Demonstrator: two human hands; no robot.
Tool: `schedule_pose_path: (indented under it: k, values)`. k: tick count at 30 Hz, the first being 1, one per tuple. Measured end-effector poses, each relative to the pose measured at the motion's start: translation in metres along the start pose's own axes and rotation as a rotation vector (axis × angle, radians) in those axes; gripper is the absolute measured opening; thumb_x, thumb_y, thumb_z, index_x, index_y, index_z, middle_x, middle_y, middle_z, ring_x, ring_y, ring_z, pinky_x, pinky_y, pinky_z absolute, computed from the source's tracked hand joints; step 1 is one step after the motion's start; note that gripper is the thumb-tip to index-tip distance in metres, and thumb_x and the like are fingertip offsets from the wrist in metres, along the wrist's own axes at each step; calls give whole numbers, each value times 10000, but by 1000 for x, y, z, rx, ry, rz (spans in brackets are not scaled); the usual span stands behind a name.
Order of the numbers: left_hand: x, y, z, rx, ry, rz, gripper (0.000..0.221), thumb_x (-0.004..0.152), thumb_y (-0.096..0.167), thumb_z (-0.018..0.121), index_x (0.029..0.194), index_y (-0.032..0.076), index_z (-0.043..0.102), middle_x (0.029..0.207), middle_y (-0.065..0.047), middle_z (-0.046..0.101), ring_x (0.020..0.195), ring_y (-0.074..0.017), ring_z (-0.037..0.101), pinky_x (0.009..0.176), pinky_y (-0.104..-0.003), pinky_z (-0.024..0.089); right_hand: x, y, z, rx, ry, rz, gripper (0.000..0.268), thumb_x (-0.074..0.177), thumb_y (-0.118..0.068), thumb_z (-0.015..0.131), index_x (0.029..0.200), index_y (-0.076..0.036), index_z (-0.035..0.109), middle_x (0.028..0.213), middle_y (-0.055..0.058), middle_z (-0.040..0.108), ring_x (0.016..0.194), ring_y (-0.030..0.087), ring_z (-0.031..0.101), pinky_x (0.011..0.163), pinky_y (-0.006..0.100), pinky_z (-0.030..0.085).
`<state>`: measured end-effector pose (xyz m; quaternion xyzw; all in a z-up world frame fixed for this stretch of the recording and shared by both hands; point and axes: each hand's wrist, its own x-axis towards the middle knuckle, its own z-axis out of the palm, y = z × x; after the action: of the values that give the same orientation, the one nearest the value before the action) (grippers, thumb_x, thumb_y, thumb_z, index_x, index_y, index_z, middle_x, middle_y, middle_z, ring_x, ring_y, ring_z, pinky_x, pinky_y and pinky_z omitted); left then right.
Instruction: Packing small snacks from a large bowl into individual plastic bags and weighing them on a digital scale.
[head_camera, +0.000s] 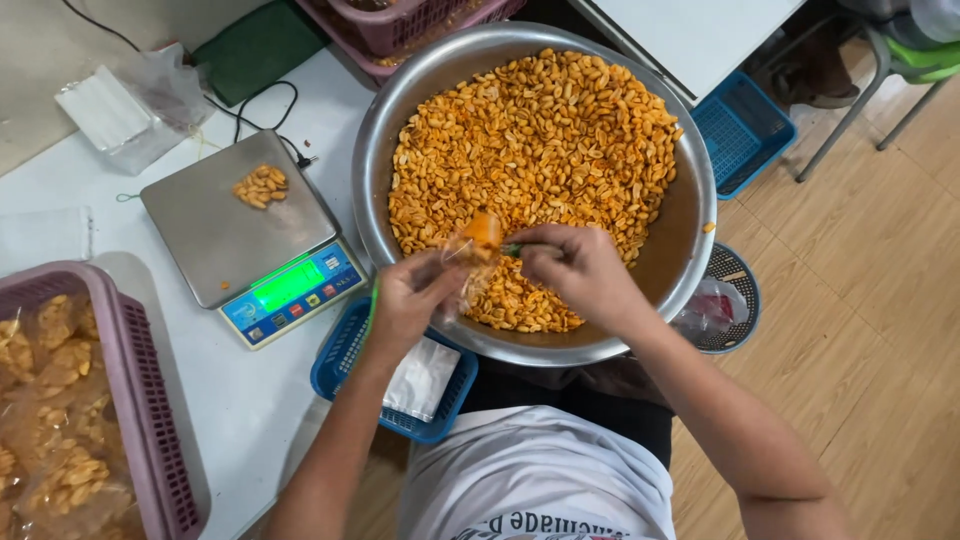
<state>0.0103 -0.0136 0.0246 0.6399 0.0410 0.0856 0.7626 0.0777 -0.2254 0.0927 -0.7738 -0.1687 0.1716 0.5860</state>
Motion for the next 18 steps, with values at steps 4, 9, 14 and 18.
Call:
schedule_pose_path:
  k: [4, 9, 14, 18]
  values:
    - [11, -8, 18, -77, -172, 192, 119, 934, -24, 749, 1024, 36, 699, 850, -106, 774, 809, -124, 724, 778, -319, 587, -3, 3, 4, -621, 114, -512, 193, 902, -98, 707, 1067, -48, 793, 788, 89, 727, 642, 198, 678, 558, 279, 553]
    - [19, -22, 20, -20, -217, 58, 282, 928, -4, 743, 1197, 12, 658, 975, -149, 760, 910, -236, 763, 865, -421, 625, -9, -4, -9, -695, 177, -602, 182, 895, -24, 690, 1044, -1, 792, 759, 120, 701, 634, 202, 662, 571, 275, 553]
    - [18, -29, 19, 43, -145, 58, 194, 1021, 135, 678, 1201, 75, 720, 979, -95, 792, 610, -55, 625, 597, -276, 537, -6, 9, -21, -685, 293, -564, 217, 899, -40, 719, 1105, -40, 790, 766, 96, 655, 674, 246, 671, 614, 338, 553]
    - [40, -52, -16, -62, 130, 90, 81, 979, 35, 684, 1052, 50, 716, 865, -62, 760, 741, -95, 642, 698, -241, 521, -2, 34, -7, -739, 199, -359, 95, 875, -74, 704, 912, -14, 768, 691, 196, 660, 669, 401, 676, 622, 471, 529]
